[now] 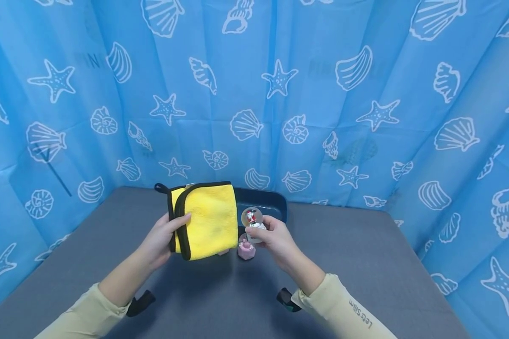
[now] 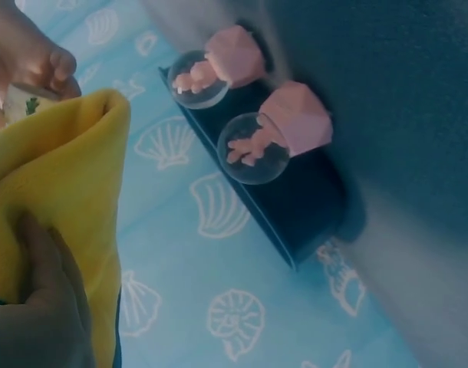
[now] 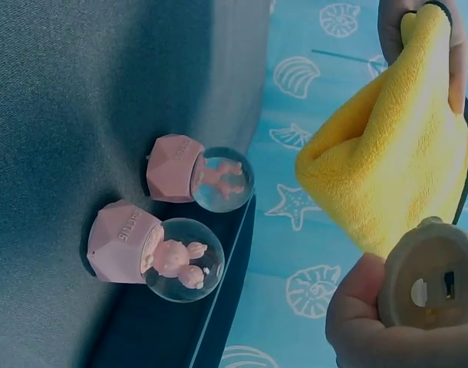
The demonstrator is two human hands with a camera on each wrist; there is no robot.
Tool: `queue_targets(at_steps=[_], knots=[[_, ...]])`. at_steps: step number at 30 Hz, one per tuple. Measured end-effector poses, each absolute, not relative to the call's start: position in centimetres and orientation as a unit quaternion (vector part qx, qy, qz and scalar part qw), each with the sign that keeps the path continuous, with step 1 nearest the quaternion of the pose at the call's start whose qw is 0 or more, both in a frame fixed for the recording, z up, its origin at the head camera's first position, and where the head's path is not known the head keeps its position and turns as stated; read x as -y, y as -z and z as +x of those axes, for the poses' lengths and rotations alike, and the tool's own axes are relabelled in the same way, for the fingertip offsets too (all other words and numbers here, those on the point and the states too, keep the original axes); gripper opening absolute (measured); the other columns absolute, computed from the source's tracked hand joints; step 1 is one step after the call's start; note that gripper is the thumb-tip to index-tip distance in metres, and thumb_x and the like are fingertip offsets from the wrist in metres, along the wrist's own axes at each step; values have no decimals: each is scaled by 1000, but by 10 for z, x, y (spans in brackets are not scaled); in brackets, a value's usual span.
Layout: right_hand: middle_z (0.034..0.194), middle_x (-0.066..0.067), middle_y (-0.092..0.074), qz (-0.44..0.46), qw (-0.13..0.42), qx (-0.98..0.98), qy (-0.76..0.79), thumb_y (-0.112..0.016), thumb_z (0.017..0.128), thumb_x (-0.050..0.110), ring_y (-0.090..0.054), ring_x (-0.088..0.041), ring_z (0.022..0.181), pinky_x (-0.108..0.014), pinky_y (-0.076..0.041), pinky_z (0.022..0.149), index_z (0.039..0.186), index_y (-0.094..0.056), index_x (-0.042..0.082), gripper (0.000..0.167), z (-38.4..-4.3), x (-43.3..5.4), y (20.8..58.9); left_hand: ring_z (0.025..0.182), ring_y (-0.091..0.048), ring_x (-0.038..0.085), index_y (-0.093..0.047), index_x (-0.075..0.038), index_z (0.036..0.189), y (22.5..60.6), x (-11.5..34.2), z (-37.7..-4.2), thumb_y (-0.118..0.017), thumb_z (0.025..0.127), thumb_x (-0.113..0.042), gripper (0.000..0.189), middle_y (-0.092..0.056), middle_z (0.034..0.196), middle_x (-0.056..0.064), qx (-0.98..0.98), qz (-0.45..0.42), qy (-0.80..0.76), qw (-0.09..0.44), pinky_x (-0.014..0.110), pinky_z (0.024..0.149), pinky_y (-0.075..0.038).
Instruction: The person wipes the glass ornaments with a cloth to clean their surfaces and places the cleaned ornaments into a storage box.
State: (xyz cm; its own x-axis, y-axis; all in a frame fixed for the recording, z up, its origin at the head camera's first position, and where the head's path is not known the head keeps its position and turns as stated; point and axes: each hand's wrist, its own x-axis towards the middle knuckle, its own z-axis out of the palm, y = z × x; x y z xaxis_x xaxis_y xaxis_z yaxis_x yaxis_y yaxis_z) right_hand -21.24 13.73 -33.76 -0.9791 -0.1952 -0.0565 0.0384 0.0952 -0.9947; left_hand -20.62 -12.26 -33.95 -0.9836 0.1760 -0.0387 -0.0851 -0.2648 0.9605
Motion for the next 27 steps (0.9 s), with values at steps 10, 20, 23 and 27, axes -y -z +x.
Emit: queue_targets(at_steps=[10,20,23,27], knots=[[104,-11,-62,-83,107,-736,663,-65,93,17,-59,-22,90,-33,-53,81,117,-57,-7,34,-215,-133,340,95,-67,15,-38,-2,136,340,109,-207,-50,101,-15,39,-65,109,3,-598,47,-794,96,34,83,-55],[112,-15,-55,-88,96,-741,659,-66,94,21,-55,-23,94,-34,-54,79,125,-54,-5,42,-215,-127,344,130,-45,24,-24,-3,148,343,97,-207,-39,104,-41,60,-42,143,15,-588,96,-793,127,40,106,-37],[109,-14,-54,-86,86,-738,664,-65,94,19,-55,-22,91,-33,-55,78,126,-55,-5,41,-215,-125,344,129,-42,24,-26,-1,146,346,94,-208,-26,106,-46,60,-38,144,15,-557,99,-814,132,38,103,-38],[104,-13,-56,-75,75,-748,656,-65,94,19,-56,-20,86,-28,-53,75,124,-57,-3,39,-215,-121,343,83,-59,11,-50,-4,116,356,86,-211,-36,105,-19,24,-59,101,4,-542,67,-831,108,26,71,-49]])
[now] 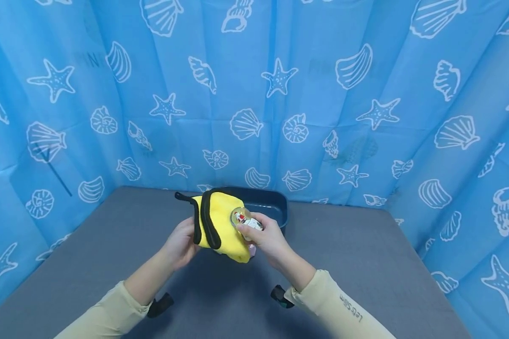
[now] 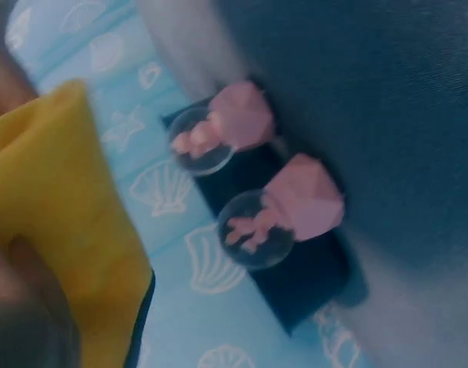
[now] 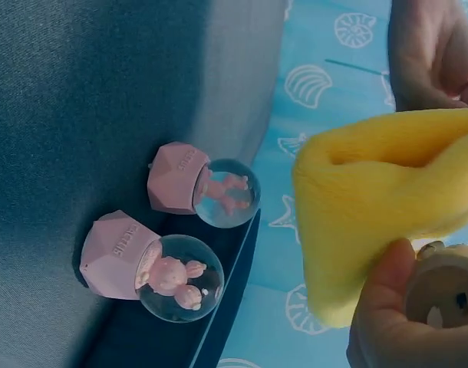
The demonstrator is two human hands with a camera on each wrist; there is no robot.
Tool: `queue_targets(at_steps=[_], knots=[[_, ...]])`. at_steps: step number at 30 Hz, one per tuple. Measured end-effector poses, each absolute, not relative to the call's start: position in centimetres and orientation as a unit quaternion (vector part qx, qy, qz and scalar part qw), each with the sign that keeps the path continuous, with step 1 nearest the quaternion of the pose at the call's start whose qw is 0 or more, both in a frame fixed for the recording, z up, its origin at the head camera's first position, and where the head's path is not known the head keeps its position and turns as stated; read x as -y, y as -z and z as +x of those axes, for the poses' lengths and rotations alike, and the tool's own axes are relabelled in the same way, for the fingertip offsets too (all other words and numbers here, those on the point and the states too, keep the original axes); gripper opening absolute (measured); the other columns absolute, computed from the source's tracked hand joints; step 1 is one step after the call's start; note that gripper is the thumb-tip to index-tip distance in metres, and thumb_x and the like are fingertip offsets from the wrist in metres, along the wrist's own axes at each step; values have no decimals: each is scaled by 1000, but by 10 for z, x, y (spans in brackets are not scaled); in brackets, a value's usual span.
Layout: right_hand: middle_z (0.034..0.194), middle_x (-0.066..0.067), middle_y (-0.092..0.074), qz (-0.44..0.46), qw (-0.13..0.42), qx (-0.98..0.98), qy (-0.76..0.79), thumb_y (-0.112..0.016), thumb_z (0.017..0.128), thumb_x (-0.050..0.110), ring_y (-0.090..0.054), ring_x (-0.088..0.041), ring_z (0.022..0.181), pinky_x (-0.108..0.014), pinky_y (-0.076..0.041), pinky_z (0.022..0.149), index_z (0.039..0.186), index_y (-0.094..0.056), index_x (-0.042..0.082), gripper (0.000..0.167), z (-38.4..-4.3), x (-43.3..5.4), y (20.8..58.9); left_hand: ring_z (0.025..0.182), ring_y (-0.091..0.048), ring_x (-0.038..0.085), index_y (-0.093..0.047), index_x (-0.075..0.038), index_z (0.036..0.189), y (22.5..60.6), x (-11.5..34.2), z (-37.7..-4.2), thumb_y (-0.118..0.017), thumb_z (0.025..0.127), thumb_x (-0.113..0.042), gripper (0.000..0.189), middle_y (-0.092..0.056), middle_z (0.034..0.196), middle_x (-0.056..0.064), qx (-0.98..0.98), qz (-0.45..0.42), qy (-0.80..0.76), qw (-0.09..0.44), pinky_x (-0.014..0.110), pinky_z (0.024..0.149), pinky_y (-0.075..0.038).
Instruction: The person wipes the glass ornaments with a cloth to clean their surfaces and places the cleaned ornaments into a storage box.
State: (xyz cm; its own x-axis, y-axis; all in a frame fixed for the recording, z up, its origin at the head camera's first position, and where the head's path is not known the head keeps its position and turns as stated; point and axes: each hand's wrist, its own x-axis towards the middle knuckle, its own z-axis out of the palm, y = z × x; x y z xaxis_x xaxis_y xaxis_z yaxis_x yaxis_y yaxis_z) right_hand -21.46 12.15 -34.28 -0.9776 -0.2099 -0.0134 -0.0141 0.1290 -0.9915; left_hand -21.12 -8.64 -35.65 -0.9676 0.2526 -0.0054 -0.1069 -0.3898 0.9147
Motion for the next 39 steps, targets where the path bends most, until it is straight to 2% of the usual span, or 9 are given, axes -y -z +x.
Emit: queue_targets(at_steps=[2,4,7,11,14,18,23,29,39], knots=[[103,-12,-56,-75,75,-760,641,-65,94,21,-56,-19,85,-26,-52,73,124,-56,-4,39,-214,-119,342,69,-56,9,-56,-9,103,362,82,-212,-44,102,-10,12,-59,82,-1,-549,61,-828,94,25,64,-48],[101,-12,-57,-80,80,-769,629,-64,95,21,-55,-19,83,-26,-50,71,124,-55,-5,39,-214,-117,342,65,-52,9,-55,-13,94,367,76,-212,-48,101,-13,10,-55,74,-3,-556,68,-823,90,27,65,-46],[104,-14,-56,-93,94,-763,633,-58,96,17,-53,-20,83,-28,-47,71,126,-50,-6,38,-213,-114,342,78,-51,10,-53,-17,105,373,69,-212,-49,103,-27,11,-53,87,-3,-541,87,-830,105,29,74,-42],[114,-16,-48,-107,106,-742,653,-50,90,11,-49,-21,87,-29,-42,71,127,-40,-5,41,-211,-112,342,105,-52,10,-40,-15,131,377,62,-213,-45,102,-45,42,-49,117,0,-509,98,-845,136,29,91,-43],[115,-17,-44,-122,109,-741,651,-49,86,9,-47,-21,88,-29,-41,71,126,-35,-4,44,-211,-113,342,111,-51,11,-33,-8,138,377,60,-214,-45,101,-48,55,-46,125,4,-513,100,-840,148,28,95,-43],[113,-17,-46,-153,116,-751,632,-51,86,5,-49,-20,83,-29,-45,65,125,-39,-7,42,-214,-117,344,115,-49,15,-28,-4,142,377,58,-216,-47,103,-40,56,-43,130,10,-539,75,-826,147,29,98,-42],[115,-17,-51,-190,119,-763,607,-55,82,-1,-52,-21,88,-30,-48,73,123,-47,-8,42,-220,-122,350,104,-55,18,-38,-2,135,375,52,-219,-53,99,-32,49,-49,124,13,-594,13,-798,104,28,88,-48],[105,-12,-55,-228,108,-780,573,-63,86,2,-53,-22,88,-33,-48,79,121,-52,-5,38,-222,-122,353,89,-58,18,-45,0,125,368,48,-225,-50,99,-24,36,-52,110,12,-627,-20,-775,71,28,76,-52],[115,-18,-54,-209,103,-766,600,-65,91,6,-55,-22,94,-33,-51,83,126,-44,-9,44,-217,-124,354,89,-58,16,-43,5,129,364,53,-233,-49,101,-23,40,-53,111,14,-632,-48,-772,49,24,74,-51]])
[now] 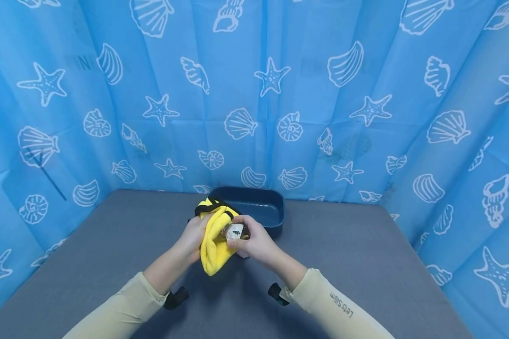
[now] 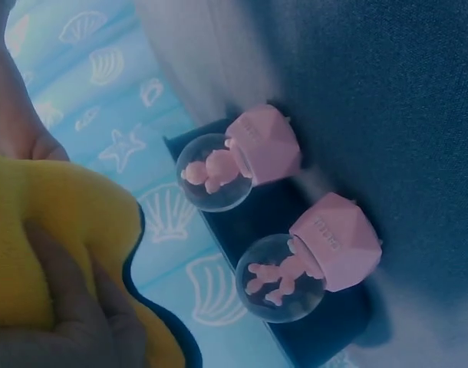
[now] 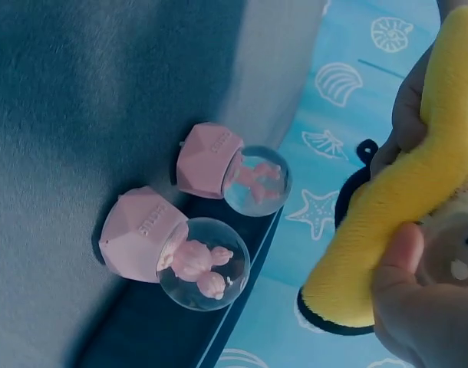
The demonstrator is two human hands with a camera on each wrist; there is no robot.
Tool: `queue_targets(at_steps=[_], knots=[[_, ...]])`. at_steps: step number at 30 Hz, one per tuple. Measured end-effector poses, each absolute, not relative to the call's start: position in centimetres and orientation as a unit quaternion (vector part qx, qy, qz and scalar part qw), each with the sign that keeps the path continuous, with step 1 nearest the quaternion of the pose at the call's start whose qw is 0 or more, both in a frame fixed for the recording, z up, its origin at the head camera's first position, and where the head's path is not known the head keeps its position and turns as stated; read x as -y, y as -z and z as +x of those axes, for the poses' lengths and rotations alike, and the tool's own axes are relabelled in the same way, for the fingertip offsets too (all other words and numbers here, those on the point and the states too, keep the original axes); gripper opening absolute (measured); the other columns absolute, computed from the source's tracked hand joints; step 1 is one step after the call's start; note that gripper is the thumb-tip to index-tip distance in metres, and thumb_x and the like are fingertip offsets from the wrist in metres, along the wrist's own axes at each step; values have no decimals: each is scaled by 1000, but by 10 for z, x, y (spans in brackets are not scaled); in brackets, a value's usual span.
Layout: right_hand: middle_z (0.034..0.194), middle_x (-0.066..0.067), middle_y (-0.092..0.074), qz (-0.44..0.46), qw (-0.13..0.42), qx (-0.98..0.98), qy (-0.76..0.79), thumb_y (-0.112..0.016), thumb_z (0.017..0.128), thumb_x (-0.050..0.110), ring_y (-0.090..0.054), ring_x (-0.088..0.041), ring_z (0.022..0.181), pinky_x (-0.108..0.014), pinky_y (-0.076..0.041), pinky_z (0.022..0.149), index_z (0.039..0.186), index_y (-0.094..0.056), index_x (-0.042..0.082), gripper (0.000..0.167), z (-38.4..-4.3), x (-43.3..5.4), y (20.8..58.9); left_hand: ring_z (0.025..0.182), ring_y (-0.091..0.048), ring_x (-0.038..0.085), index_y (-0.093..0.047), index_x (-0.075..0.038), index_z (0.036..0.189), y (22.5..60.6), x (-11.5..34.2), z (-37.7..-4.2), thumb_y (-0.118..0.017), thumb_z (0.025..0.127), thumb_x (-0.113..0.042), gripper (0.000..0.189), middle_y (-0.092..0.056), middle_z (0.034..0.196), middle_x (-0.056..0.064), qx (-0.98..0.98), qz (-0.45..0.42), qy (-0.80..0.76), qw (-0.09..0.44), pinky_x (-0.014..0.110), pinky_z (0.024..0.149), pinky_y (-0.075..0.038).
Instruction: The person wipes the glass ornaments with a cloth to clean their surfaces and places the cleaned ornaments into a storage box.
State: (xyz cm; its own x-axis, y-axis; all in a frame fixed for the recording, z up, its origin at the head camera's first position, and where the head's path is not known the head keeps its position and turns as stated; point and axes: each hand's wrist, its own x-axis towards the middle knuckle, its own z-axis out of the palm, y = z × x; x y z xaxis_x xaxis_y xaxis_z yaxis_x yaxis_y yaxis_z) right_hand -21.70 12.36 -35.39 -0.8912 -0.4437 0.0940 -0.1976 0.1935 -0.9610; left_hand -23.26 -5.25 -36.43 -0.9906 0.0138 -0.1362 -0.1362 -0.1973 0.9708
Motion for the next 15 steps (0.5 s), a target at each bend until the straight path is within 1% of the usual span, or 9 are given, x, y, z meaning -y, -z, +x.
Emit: queue_targets(at_steps=[2,4,6,9,11,13,15], knots=[[118,-18,-53,-188,104,-756,618,-66,90,6,-55,-22,96,-31,-51,84,130,-41,-9,49,-216,-124,353,92,-57,16,-40,5,132,364,54,-233,-48,102,-23,42,-52,114,15,-621,-52,-781,49,24,76,-50],[118,-19,-54,-173,103,-741,640,-67,90,7,-55,-22,96,-29,-51,85,132,-41,-9,52,-215,-124,351,98,-57,17,-38,7,134,365,56,-233,-47,103,-23,44,-50,117,16,-602,-54,-795,53,25,81,-50],[117,-19,-55,-166,96,-733,652,-67,90,6,-56,-22,96,-27,-51,84,134,-42,-9,53,-215,-124,351,102,-57,18,-40,6,134,365,59,-234,-47,104,-26,45,-52,119,16,-584,-61,-807,62,27,87,-49],[119,-19,-56,-161,75,-731,659,-68,90,5,-57,-22,97,-27,-51,85,136,-44,-6,54,-216,-125,351,105,-57,17,-45,3,132,364,63,-235,-44,104,-37,49,-53,116,12,-560,-65,-822,77,30,93,-47],[123,-20,-56,-152,64,-732,661,-68,89,3,-57,-22,101,-28,-52,86,139,-43,-5,56,-218,-126,352,102,-57,16,-49,0,128,362,64,-235,-42,103,-44,50,-54,111,10,-555,-55,-825,88,30,93,-46],[126,-21,-56,-138,59,-733,664,-67,89,1,-58,-23,104,-31,-52,88,140,-42,-5,57,-220,-125,354,98,-55,16,-48,-2,125,361,64,-234,-39,103,-47,51,-51,107,8,-568,-36,-817,94,29,89,-45],[126,-22,-56,-125,53,-733,667,-66,89,-1,-58,-25,107,-33,-51,90,140,-41,-6,57,-221,-125,355,95,-54,17,-45,-4,127,358,62,-233,-40,102,-47,50,-50,108,8,-596,-23,-797,100,29,84,-45]])
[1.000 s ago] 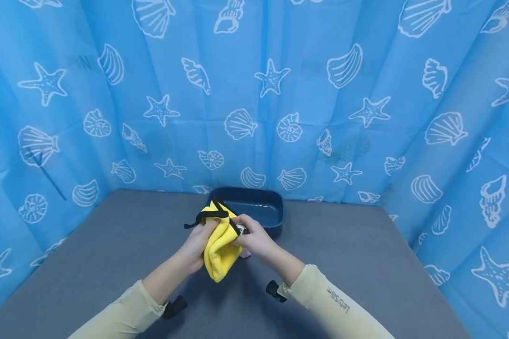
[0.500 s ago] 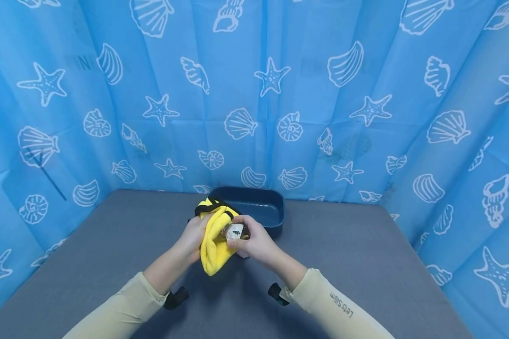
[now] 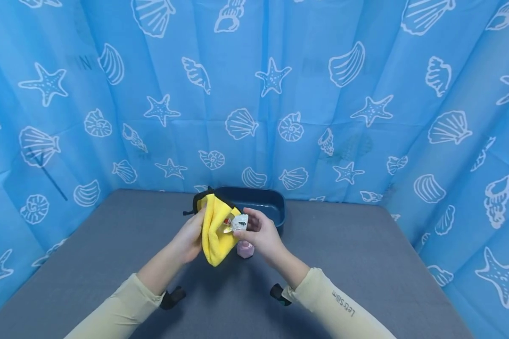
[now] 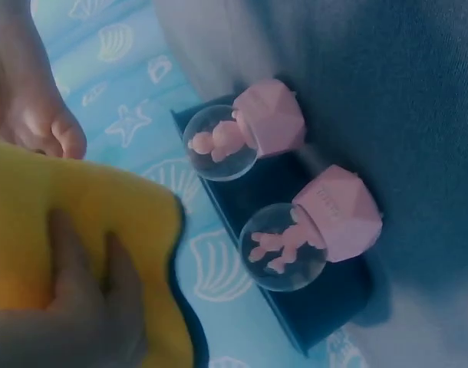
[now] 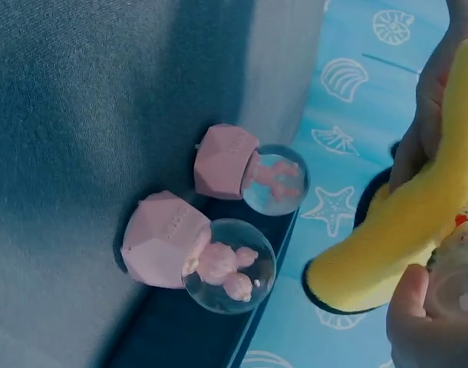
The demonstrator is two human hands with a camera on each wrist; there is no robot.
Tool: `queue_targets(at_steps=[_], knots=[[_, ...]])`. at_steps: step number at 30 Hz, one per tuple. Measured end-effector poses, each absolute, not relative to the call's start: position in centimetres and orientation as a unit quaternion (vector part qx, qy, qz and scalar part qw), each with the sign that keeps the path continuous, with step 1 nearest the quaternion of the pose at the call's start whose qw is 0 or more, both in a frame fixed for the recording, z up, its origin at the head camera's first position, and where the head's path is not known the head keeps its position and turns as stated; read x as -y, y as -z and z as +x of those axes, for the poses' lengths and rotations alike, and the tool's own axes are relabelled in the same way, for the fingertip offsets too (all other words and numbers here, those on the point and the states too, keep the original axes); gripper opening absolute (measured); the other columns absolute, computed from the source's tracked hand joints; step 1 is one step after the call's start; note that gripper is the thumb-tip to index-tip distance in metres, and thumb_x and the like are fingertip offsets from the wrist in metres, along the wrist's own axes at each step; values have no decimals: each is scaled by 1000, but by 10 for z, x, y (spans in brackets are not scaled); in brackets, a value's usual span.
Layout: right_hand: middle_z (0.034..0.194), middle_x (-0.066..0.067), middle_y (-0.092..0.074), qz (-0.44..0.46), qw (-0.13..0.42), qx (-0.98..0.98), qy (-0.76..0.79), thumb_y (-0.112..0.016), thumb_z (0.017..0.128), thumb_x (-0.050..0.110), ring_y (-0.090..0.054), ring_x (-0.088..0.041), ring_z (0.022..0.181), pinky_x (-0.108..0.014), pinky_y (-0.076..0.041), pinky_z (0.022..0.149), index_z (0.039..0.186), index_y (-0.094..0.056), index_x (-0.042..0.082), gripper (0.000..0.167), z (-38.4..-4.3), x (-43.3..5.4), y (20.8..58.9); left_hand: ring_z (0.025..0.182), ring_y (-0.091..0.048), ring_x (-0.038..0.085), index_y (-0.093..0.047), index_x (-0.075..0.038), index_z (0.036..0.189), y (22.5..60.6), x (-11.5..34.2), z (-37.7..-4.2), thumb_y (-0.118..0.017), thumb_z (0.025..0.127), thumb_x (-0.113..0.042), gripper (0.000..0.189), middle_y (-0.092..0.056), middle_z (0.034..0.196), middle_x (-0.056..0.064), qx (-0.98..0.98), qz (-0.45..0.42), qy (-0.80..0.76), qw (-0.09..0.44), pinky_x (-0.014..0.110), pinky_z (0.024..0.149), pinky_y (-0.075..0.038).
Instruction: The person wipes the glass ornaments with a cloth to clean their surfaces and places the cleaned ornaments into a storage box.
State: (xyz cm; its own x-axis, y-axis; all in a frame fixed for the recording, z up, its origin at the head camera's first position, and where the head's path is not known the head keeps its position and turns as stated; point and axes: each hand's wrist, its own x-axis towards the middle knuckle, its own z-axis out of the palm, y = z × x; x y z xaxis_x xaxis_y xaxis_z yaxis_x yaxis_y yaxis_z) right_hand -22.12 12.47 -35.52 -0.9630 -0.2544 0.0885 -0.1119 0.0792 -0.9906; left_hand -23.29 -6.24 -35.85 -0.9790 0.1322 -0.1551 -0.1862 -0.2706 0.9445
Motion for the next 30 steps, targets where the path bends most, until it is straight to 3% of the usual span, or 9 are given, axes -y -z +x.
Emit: queue_targets(at_steps=[3,12,20,30], knots=[[123,-21,-59,-112,40,-740,661,-67,88,-4,-59,-26,106,-35,-51,90,135,-45,-7,52,-223,-123,357,96,-56,19,-38,-6,133,358,57,-230,-48,101,-45,52,-51,114,12,-643,-19,-758,106,30,80,-48],[116,-16,-63,-143,-4,-777,613,-73,82,-4,-60,-26,100,-34,-52,87,125,-53,-6,48,-222,-116,362,109,-54,27,-29,-6,143,362,46,-229,-63,96,-29,63,-47,126,16,-624,-33,-778,62,38,90,-49],[112,-18,-61,-210,-30,-794,570,-75,82,-2,-57,-25,88,-31,-51,79,124,-52,-7,48,-218,-119,365,105,-58,24,-39,-3,138,364,46,-233,-59,97,-23,50,-53,124,16,-605,-51,-793,48,34,89,-51],[121,-19,-57,-269,-36,-773,573,-74,81,-5,-59,-30,98,-36,-52,87,125,-51,-4,49,-215,-126,369,93,-61,15,-49,4,127,373,52,-238,-55,101,-23,38,-59,109,12,-578,-71,-811,48,27,82,-52]])
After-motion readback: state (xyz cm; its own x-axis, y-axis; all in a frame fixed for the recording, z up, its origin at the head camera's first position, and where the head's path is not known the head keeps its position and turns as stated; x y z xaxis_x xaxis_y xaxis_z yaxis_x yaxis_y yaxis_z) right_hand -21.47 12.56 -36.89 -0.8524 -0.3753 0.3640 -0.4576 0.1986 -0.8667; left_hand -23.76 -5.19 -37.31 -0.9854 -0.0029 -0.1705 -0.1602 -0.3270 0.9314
